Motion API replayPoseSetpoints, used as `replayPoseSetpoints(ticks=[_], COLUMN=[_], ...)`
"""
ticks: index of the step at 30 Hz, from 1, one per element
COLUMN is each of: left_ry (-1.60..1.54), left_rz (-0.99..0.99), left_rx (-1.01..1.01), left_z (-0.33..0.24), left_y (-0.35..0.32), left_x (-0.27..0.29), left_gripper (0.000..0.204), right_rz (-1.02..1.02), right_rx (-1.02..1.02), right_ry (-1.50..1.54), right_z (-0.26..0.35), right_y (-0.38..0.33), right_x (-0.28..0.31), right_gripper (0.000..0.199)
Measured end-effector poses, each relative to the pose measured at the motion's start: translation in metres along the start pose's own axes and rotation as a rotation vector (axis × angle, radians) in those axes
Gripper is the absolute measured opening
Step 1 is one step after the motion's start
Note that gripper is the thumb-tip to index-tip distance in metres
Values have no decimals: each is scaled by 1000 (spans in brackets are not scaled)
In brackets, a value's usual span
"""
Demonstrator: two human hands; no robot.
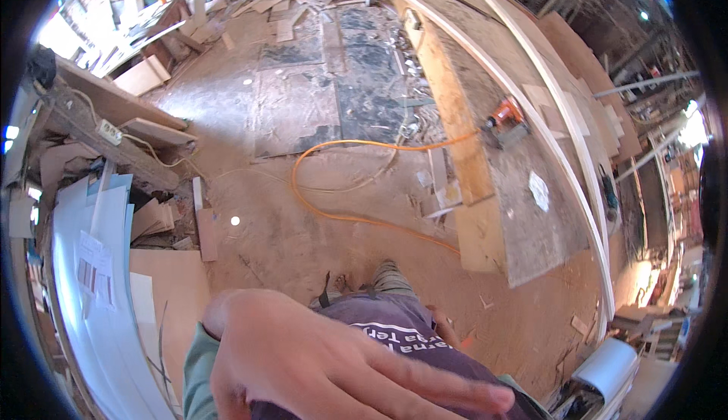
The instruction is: The person uses a pneumatic nail gun to fasten a long, thin wooden strip onto a larger wooden board. They repeatedly position the strip and drive nails along its length, then briefly walk around the workshop before returning to the task.
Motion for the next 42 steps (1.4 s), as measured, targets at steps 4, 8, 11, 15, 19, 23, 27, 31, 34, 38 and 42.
replayPoseSetpoints(ticks=[4,8,11,15,19,23,27,31,34,38,42], left_ry=[439,799,1023,1383,1322,1504,1284,1046,809,986,1708], left_rz=[-545,-1053,-1354,-1525,-1518,-953,-1587,-1795,-2094,-1671,-334], left_rx=[414,543,728,1078,1636,1966,1978,1629,1548,1774,1863], left_z=[-54,-57,-75,-100,-135,-180,-205,-234,-274,-302,-404], left_y=[-23,-107,-208,-330,-447,-527,-514,-510,-501,-481,-437], left_x=[55,194,277,347,360,375,380,426,510,648,794], left_gripper=[67,38,33,34,42,49,44,41,37,33,31], right_rz=[37,116,365,390,341,299,63,41,60,-34,86], right_rx=[-116,81,377,233,413,833,260,149,74,436,-215], right_ry=[-64,-540,-1059,-826,-754,-925,-378,-178,-223,-618,-229], right_z=[138,193,166,262,390,542,670,711,722,640,719], right_y=[60,114,190,264,342,423,498,553,573,586,533], right_x=[-14,-12,-36,-65,-66,-67,-87,-124,-151,-169,-181], right_gripper=[45,26,27,34,37,43,43,33,30,27,25])
Point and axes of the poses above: each hand's wrist, its own y-axis towards the middle knuckle, its own x-axis out of the back of the hand, z = x × y, the point moved 1 cm from there along y, towards the middle knuckle, and after that the axes turned 14 degrees about -z, right-handed, at the moved point
